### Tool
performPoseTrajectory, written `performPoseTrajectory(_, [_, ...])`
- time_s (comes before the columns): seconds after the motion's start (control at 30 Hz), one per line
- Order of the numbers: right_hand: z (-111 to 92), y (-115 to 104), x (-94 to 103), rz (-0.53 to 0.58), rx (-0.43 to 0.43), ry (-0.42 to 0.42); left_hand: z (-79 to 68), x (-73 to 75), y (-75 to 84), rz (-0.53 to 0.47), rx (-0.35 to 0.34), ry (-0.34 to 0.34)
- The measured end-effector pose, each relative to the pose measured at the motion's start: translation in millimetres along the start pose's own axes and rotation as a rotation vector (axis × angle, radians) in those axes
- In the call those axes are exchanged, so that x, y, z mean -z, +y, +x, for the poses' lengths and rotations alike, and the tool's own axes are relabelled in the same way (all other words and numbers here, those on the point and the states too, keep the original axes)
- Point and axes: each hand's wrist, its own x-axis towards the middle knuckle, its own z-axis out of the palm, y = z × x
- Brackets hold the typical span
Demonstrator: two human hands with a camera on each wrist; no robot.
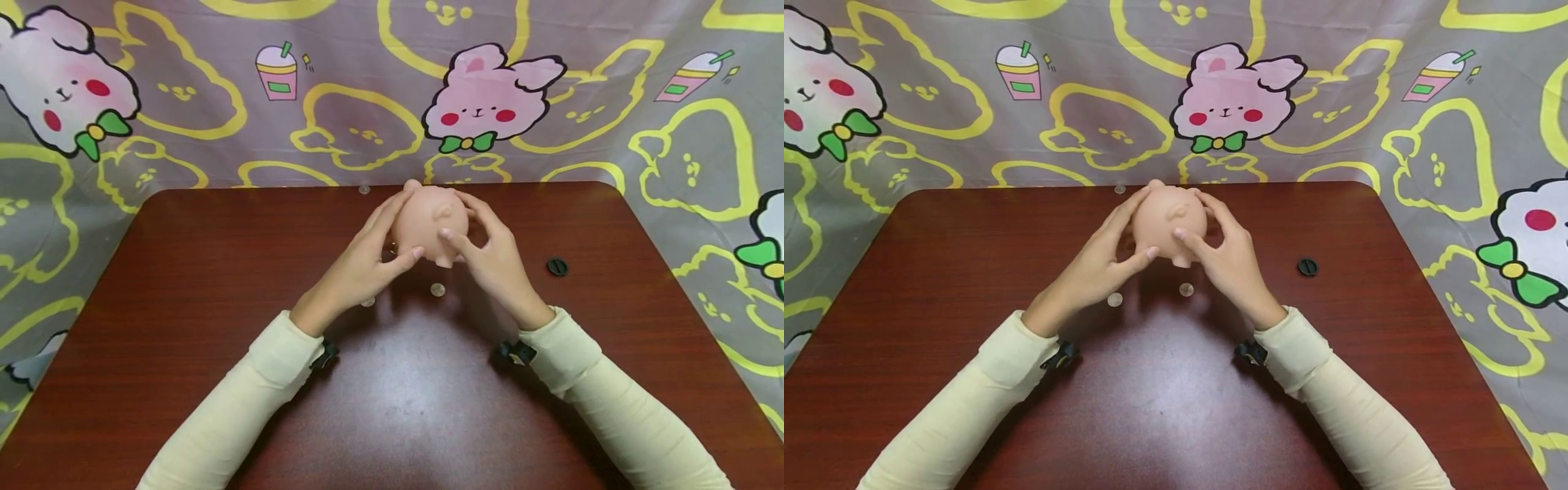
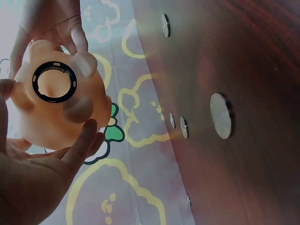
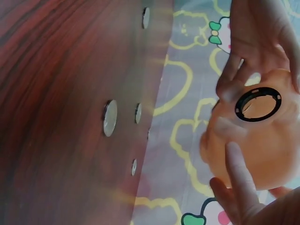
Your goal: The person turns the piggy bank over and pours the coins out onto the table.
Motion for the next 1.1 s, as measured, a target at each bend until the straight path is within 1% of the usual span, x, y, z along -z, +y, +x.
performPoseTrajectory(0.07, [1,-2,-0.2,0.024,-0.054,-0.014,-0.6,-0.3,-0.3,0.011,0.014,-0.008])
performPoseTrajectory(0.13, [1,-3,-0.1,0.041,-0.088,-0.039,-1.5,-0.8,-1.5,0.009,0.024,-0.013])
performPoseTrajectory(0.3, [2,-4,2.2,0.058,-0.111,-0.107,-3.3,-1.9,-3.8,-0.019,0.042,-0.006])
performPoseTrajectory(0.43, [4,-3,6.2,0.102,-0.153,-0.181,-3.1,-2.7,-5.7,-0.077,0.021,0.014])
performPoseTrajectory(0.53, [5,-2,8.5,0.148,-0.222,-0.253,-3.5,-3.2,-7.0,-0.13,0.005,0.029])
performPoseTrajectory(0.6, [6,-1,9.6,0.182,-0.269,-0.296,-4.3,-3.1,-7.9,-0.146,0.006,0.037])
performPoseTrajectory(0.7, [6,-1,9.9,0.249,-0.311,-0.342,-6.2,-2.4,-9.1,-0.14,0.029,0.049])
performPoseTrajectory(0.77, [7,-1,9.9,0.289,-0.326,-0.359,-6.7,-1.9,-9.1,-0.146,0.057,0.055])
performPoseTrajectory(0.93, [10,1,10.0,0.363,-0.395,-0.379,-6.2,-0.3,-6.3,-0.181,0.156,0.037])
performPoseTrajectory(1.0, [11,2,10.6,0.376,-0.435,-0.382,-5.9,0.2,-5.2,-0.161,0.185,0.021])
performPoseTrajectory(1.1, [11,3,11.1,0.388,-0.478,-0.378,-5.4,0.7,-5.2,-0.108,0.201,0.012])
